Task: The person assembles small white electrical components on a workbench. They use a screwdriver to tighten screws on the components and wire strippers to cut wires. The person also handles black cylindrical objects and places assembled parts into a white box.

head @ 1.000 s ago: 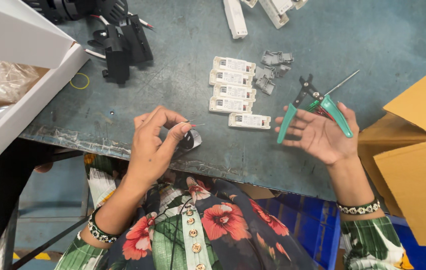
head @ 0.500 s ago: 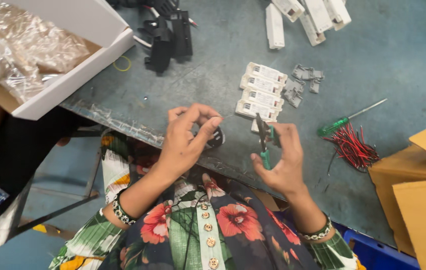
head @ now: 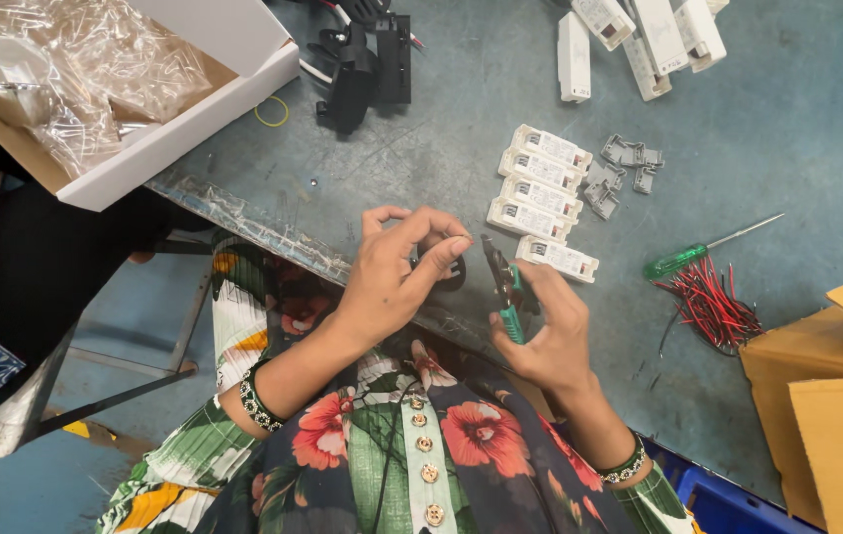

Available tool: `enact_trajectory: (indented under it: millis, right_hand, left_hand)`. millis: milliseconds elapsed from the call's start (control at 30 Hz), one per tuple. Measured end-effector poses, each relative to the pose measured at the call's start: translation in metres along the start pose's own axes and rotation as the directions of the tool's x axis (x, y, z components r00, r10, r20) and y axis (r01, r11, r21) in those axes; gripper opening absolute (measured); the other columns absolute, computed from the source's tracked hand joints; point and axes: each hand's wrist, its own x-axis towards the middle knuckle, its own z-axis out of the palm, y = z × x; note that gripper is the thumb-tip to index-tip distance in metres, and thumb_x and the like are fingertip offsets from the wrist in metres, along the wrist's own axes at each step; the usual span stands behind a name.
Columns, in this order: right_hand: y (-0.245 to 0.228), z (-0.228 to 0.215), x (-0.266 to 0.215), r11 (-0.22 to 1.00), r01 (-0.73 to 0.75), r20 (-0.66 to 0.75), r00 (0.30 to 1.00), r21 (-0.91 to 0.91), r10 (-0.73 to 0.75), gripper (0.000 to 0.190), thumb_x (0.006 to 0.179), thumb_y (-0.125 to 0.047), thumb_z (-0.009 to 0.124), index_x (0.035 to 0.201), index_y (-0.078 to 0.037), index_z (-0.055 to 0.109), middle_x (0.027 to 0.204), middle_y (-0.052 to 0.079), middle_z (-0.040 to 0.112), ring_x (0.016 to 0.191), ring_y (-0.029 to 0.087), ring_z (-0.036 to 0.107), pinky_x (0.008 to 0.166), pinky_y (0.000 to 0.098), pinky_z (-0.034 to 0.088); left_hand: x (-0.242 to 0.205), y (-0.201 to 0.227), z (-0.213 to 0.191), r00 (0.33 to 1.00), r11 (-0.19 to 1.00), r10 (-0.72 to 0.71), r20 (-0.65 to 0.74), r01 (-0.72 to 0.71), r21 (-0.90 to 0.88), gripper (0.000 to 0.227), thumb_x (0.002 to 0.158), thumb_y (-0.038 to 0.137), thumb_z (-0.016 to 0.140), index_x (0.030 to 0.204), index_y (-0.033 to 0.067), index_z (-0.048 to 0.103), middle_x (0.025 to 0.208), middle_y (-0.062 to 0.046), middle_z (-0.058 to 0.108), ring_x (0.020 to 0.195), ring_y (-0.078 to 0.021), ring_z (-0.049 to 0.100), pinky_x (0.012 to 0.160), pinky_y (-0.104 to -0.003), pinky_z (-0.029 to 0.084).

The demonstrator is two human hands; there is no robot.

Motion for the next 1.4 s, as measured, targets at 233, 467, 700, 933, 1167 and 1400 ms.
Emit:
enact_trajectory:
  millis: [233,467,700,933,1167,1400]
  right_hand:
    - [0.005,0.002,-0.003,1.000,-0.011,0.006,1.000,0.007,0.011,0.050,0.072,-0.008,0.076,0.119,0.003,0.063,0.093,0.013,0.065,0.078,0.025,0.066,0.073,0.0328,0.054]
    - [0.010,0.004,-0.007,0.998,-0.002,-0.055,0.999,-0.065,-0.002,0.038,0.075,-0.007,0.075,0.111,0.002,0.067,0.086,0.013,0.064,0.074,0.024,0.065,0.070,0.0328,0.053]
    - [0.008,0.005,-0.002,0.996,0.000,-0.028,1.000,0.084,0.002,0.046,0.078,-0.007,0.074,0.122,0.001,0.062,0.109,0.014,0.070,0.082,0.021,0.069,0.076,0.0318,0.055]
    - [-0.002,0.001,0.003,1.000,-0.014,0.004,1.000,0.019,0.014,0.060,0.070,-0.007,0.076,0.127,0.001,0.060,0.100,0.013,0.062,0.087,0.025,0.064,0.083,0.0350,0.052]
    - [-0.007,0.004,0.006,0.998,-0.033,0.025,0.999,0.054,0.032,0.060,0.069,-0.006,0.075,0.127,0.000,0.060,0.100,0.014,0.062,0.086,0.025,0.064,0.081,0.0344,0.053]
    - [-0.007,0.005,0.005,0.999,-0.036,0.022,0.999,0.023,0.035,0.057,0.071,-0.007,0.076,0.126,0.000,0.062,0.097,0.012,0.063,0.084,0.024,0.065,0.079,0.0338,0.054]
  left_hand:
    - [0.000,0.001,-0.001,1.000,1.000,-0.004,0.013,0.004,0.004,0.018,0.103,0.030,0.063,0.105,0.0139,0.070,0.079,0.008,0.071,0.068,-0.0030,0.067,0.110,-0.038,0.027]
    - [0.000,-0.001,0.000,1.000,1.000,0.005,0.009,-0.005,0.003,0.018,0.103,0.032,0.064,0.106,0.0150,0.070,0.074,0.009,0.069,0.069,-0.0029,0.065,0.109,-0.037,0.029]
    - [0.000,-0.001,0.000,0.999,0.998,-0.038,-0.009,0.038,-0.045,0.020,0.102,0.032,0.065,0.105,0.0132,0.071,0.080,0.007,0.072,0.071,-0.0038,0.067,0.110,-0.036,0.027]
    - [0.001,0.000,-0.002,0.994,0.988,-0.108,0.012,0.108,-0.110,0.022,0.101,0.032,0.065,0.105,0.0115,0.072,0.082,0.006,0.073,0.069,-0.0043,0.069,0.110,-0.033,0.026]
    - [0.001,0.000,-0.002,0.990,0.983,-0.135,0.030,0.138,-0.124,0.021,0.101,0.031,0.065,0.105,0.0110,0.071,0.083,0.006,0.073,0.069,-0.0039,0.070,0.111,-0.033,0.026]
    - [0.001,0.001,-0.003,0.993,0.987,-0.115,0.037,0.118,-0.107,0.021,0.101,0.031,0.065,0.105,0.0113,0.071,0.083,0.006,0.074,0.069,-0.0041,0.070,0.111,-0.034,0.025]
